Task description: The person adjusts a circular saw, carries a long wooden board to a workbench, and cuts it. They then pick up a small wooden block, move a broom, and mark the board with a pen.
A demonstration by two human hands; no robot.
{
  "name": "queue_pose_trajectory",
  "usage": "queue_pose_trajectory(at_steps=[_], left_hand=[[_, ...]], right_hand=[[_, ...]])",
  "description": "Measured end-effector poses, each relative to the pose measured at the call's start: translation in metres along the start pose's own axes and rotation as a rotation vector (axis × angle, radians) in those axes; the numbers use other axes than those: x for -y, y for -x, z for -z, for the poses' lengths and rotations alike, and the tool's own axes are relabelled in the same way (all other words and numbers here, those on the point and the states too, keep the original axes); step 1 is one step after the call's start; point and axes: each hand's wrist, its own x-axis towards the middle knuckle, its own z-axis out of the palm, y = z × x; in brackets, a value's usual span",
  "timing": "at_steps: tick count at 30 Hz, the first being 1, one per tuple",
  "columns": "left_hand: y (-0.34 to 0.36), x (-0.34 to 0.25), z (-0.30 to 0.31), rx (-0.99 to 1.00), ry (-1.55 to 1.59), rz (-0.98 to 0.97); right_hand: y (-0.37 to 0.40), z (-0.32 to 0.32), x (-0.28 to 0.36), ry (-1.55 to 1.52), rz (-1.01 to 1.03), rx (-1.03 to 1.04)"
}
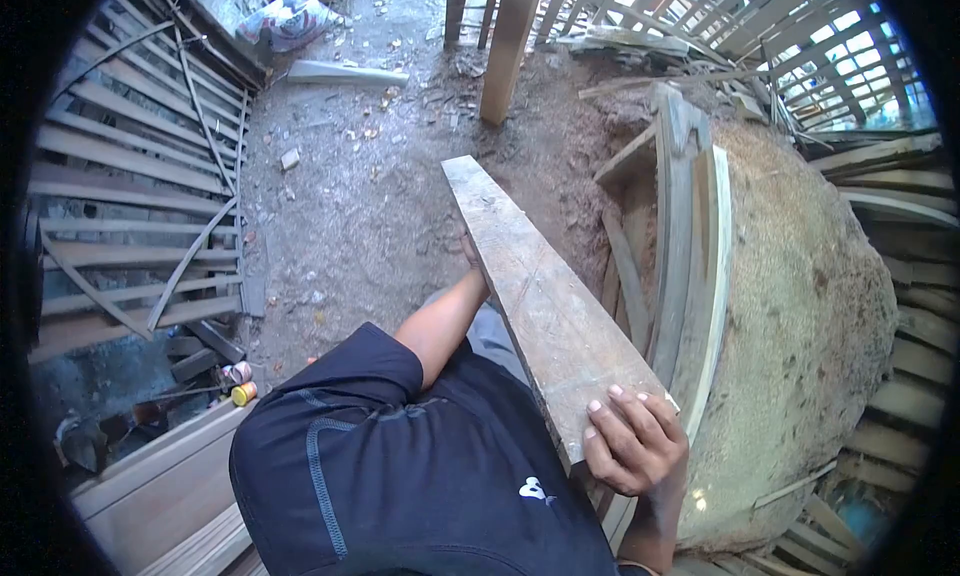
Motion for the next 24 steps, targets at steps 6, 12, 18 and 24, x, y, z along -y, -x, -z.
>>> queue_pose_trajectory(at_steps=[6,12,18,24], left_hand=[[-0.123,-0.018,-0.087,-0.142,-0.05,0.014],[-0.314,-0.019,-0.117,-0.106,-0.024,0.04],[-0.45,-0.043,-0.213,-0.258,-0.171,0.509],[-0.492,-0.051,-0.325,-0.104,0.238,0.684]], right_hand=[[-0.126,-0.009,-0.124,-0.081,0.008,0.024],[-0.246,-0.083,-0.244,-0.113,-0.064,-0.03],[-0.384,-0.156,-0.396,0.021,-0.211,-0.006],[-0.493,-0.2,-0.578,0.2,-0.416,0.095]])
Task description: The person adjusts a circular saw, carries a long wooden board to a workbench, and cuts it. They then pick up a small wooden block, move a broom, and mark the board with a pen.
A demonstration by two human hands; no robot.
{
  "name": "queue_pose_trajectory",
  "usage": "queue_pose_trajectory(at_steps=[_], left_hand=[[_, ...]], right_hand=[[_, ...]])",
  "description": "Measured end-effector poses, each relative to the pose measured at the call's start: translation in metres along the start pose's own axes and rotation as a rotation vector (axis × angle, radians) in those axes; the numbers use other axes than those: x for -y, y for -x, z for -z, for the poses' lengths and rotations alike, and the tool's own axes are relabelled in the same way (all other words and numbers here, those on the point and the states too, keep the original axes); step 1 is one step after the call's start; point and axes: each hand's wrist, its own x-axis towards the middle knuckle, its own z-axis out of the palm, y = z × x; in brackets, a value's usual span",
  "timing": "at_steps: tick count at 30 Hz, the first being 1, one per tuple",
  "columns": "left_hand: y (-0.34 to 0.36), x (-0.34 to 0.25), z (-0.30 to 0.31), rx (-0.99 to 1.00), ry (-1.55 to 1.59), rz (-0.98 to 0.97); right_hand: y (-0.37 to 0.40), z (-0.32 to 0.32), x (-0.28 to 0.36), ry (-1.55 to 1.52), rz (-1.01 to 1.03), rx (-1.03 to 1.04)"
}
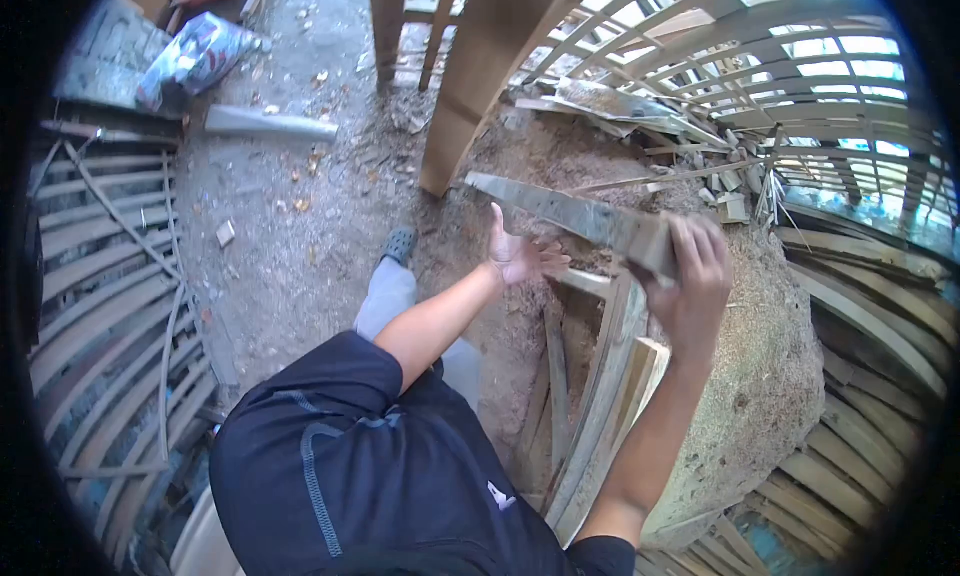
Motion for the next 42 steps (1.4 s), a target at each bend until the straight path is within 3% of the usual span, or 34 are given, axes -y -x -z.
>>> queue_pose_trajectory(at_steps=[1,3,4,6,8,11,13,14,15,17,19,20,21,22,24,28,31,33,35,36,37,38,39,41,42], left_hand=[[-0.009,-0.004,-0.024,0.004,-0.028,0.019],[-0.031,-0.005,-0.095,0.289,-0.207,-0.04],[-0.057,-0.006,-0.115,0.309,-0.235,-0.018],[-0.103,-0.008,-0.152,0.107,-0.27,-0.199],[-0.134,-0.015,-0.183,0.048,-0.282,-0.187],[-0.191,-0.042,-0.226,0.067,-0.205,-0.338],[-0.205,-0.066,-0.262,-0.229,-0.231,-0.301],[-0.215,-0.079,-0.277,-0.347,-0.23,-0.278],[-0.261,-0.112,-0.259,-0.054,-0.19,-0.359],[-0.267,-0.133,-0.28,-0.139,-0.186,-0.3],[-0.285,-0.163,-0.278,-0.054,-0.34,-0.273],[-0.274,-0.166,-0.279,-0.011,-0.48,-0.236],[-0.258,-0.164,-0.291,-0.221,-0.469,-0.194],[-0.257,-0.165,-0.289,-0.428,-0.626,-0.339],[-0.241,-0.179,-0.271,-0.397,-1.078,-0.394],[-0.255,-0.217,-0.243,-0.311,-1.164,-0.377],[-0.227,-0.179,-0.24,-0.013,-1.08,-0.374],[-0.227,-0.163,-0.191,-0.074,-1.004,-0.246],[-0.209,-0.155,-0.114,0.136,-1.144,0.097],[-0.17,-0.112,-0.092,-0.239,-1.289,-0.029],[-0.155,-0.109,-0.033,-0.155,-1.307,0.114],[-0.11,-0.085,-0.012,-0.296,-1.36,0.161],[-0.062,-0.07,0.008,-0.354,-1.334,0.269],[0.034,-0.051,0.032,-0.44,-1.214,0.463],[0.083,-0.046,0.035,-0.464,-1.124,0.534]], right_hand=[[-0.02,-0.006,-0.016,-0.08,-0.023,0.023],[-0.055,-0.013,-0.049,-0.177,-0.039,0.023],[-0.068,-0.02,-0.062,-0.206,-0.033,0.006],[-0.085,-0.025,-0.084,-0.119,-0.002,0.004],[-0.097,-0.03,-0.086,0.19,-0.065,-0.134],[-0.051,-0.024,-0.07,-0.379,-0.28,-0.267],[0.017,-0.039,-0.05,-0.555,-0.438,-0.237],[0.053,-0.042,-0.031,-0.509,-0.584,-0.109],[0.097,-0.061,-0.014,-0.578,-0.706,-0.067],[0.2,-0.107,0.034,-0.607,-0.99,0.043],[0.329,-0.152,0.111,-0.605,-1.149,0.162],[0.383,-0.158,0.164,-0.611,-1.338,0.373],[0.44,-0.17,0.221,-0.649,-1.511,0.473],[0.461,-0.171,0.262,-0.675,-1.645,0.545],[0.469,-0.179,0.326,-0.731,-1.88,0.622],[0.452,-0.202,0.386,-0.821,-2.106,0.566],[0.435,-0.213,0.408,-0.871,-2.194,0.411],[0.423,-0.218,0.412,-0.885,-2.222,0.262],[0.408,-0.224,0.404,-0.878,-2.197,0.058],[0.4,-0.226,0.393,-0.856,-2.146,-0.045],[0.387,-0.23,0.386,-0.848,-2.101,-0.128],[0.363,-0.236,0.363,-0.618,-1.931,-0.106],[0.308,-0.208,0.333,-0.791,-1.906,-0.221],[0.258,-0.213,0.311,-0.908,-1.617,-0.414],[0.232,-0.209,0.308,-0.827,-1.442,-0.378]])
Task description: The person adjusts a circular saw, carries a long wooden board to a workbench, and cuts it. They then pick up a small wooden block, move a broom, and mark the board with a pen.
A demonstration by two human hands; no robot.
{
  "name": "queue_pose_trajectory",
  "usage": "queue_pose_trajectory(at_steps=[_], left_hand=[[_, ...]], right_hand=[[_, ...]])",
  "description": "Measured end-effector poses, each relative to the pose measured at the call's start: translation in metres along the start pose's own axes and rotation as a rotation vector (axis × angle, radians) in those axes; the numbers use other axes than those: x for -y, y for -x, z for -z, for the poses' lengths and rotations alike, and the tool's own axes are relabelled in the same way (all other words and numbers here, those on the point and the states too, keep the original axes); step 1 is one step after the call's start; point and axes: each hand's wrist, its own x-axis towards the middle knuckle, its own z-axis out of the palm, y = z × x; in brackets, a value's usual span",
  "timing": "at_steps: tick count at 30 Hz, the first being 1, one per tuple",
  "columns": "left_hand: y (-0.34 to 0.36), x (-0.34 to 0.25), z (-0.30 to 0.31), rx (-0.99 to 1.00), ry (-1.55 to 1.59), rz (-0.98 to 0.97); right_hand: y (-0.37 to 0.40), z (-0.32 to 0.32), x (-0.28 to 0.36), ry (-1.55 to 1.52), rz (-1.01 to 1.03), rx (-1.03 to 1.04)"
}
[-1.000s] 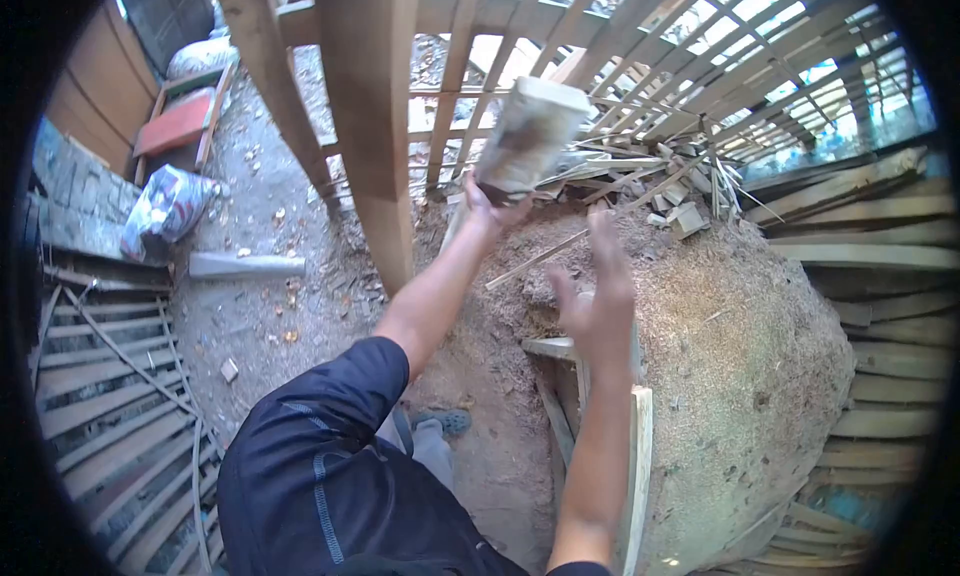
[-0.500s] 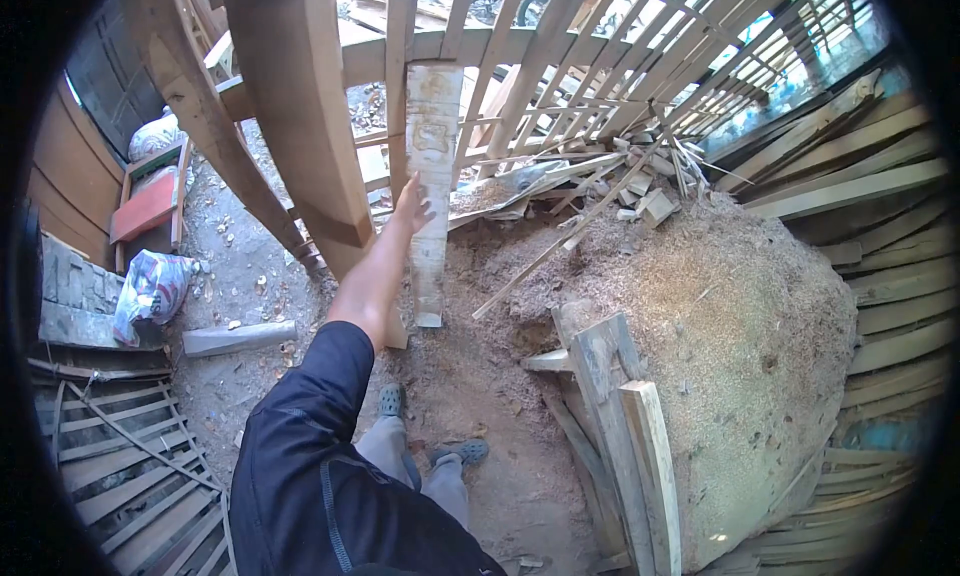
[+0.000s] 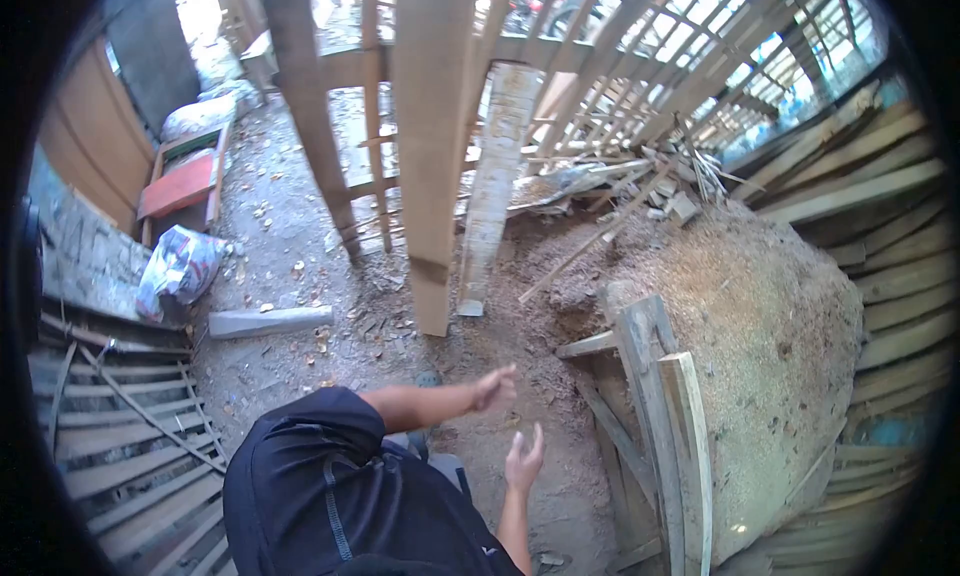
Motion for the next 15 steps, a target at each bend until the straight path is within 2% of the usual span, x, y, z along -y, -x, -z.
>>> queue_pose_trajectory(at_steps=[1,2,3,4,5,6,7,8,10,11,14,15], left_hand=[[0.033,0.031,0.0,0.032,0.047,0.047],[0.058,0.06,0.006,0.12,0.153,0.024],[0.075,0.086,0.018,0.11,0.17,0.004],[0.088,0.114,0.031,0.22,0.119,-0.104],[0.097,0.136,0.045,0.266,0.096,-0.168],[0.106,0.158,0.059,0.311,0.076,-0.233],[0.105,0.167,0.08,0.505,0.15,-0.291],[0.108,0.171,0.096,0.704,0.217,-0.35],[0.13,0.197,0.127,0.897,0.291,-0.413],[0.157,0.205,0.13,0.786,0.24,-0.354],[0.245,0.18,0.118,0.479,0.073,-0.19],[0.273,0.174,0.121,0.372,0.014,-0.131]], right_hand=[[0.001,-0.014,0.025,0.078,0.172,0.051],[0.017,-0.03,0.077,0.013,0.168,0.128],[0.045,-0.042,0.114,-0.05,0.155,0.207],[0.066,-0.058,0.099,-0.051,0.161,0.235],[0.085,-0.078,0.089,0.135,0.447,0.229],[0.105,-0.086,0.078,0.191,0.638,0.249],[0.127,-0.093,0.083,0.239,0.832,0.256],[0.14,-0.101,0.08,0.225,0.852,0.273],[0.17,-0.117,0.071,0.133,1.035,0.171],[0.189,-0.122,0.063,0.096,1.114,0.117],[0.229,-0.134,0.038,0.084,1.124,0.114],[0.245,-0.128,0.046,0.172,1.111,0.104]])
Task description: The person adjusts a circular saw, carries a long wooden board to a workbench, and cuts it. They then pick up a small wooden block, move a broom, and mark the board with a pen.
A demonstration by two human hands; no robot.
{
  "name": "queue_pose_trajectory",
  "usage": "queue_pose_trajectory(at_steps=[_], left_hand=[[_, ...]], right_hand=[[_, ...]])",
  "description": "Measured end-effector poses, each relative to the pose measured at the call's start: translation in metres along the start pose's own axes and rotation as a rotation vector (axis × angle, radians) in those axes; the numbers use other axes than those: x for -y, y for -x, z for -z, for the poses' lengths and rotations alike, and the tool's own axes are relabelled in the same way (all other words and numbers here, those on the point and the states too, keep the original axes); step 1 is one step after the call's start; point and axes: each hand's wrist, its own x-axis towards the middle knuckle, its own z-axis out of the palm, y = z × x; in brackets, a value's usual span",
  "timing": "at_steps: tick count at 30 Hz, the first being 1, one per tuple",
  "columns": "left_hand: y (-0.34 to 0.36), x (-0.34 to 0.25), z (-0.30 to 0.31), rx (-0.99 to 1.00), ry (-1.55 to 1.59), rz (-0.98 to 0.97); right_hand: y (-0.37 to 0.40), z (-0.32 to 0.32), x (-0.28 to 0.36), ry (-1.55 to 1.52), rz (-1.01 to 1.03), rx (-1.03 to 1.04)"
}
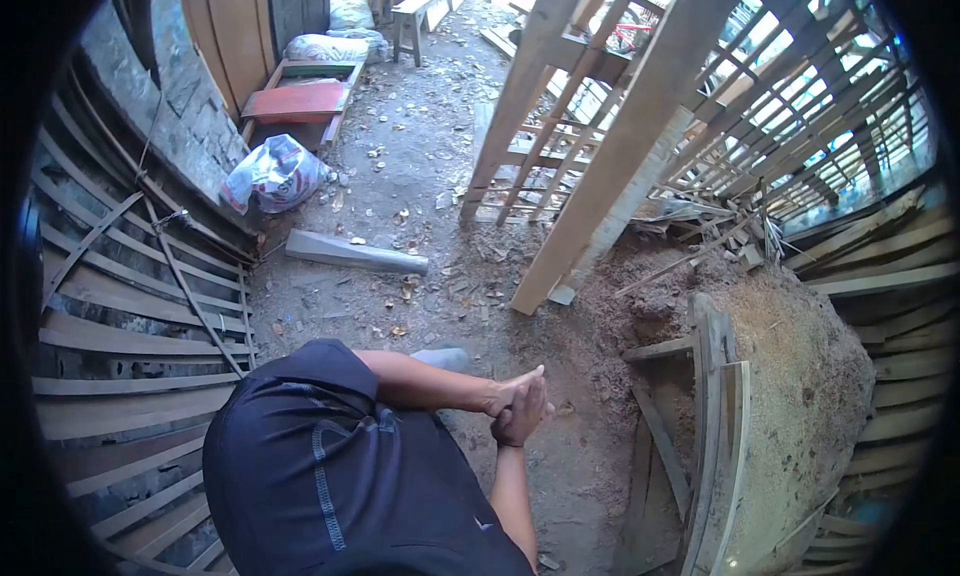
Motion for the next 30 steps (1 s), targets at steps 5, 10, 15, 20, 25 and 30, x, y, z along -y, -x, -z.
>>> queue_pose_trajectory(at_steps=[5,10,15,20,25,30], left_hand=[[0.104,-0.024,-0.008,0.178,-0.241,0.319],[0.248,-0.056,-0.037,0.432,-0.627,-0.042],[0.382,-0.122,0.075,0.384,-1.526,-0.592],[0.474,-0.19,0.201,0.42,-1.593,-1.365],[0.537,-0.245,0.256,-0.423,-1.294,-1.155],[0.462,-0.22,0.289,-0.497,-0.15,-0.214]], right_hand=[[0.064,-0.029,0.016,-0.021,-0.583,-0.005],[0.106,-0.094,0.087,-0.66,-1.41,-0.21],[0.01,-0.244,0.206,-1.685,-1.396,-0.3],[-0.144,-0.345,0.338,-1.746,-1.263,0.074],[-0.272,-0.323,0.437,-1.714,-1.375,0.062],[-0.265,-0.361,0.445,-0.933,-0.754,-0.041]])
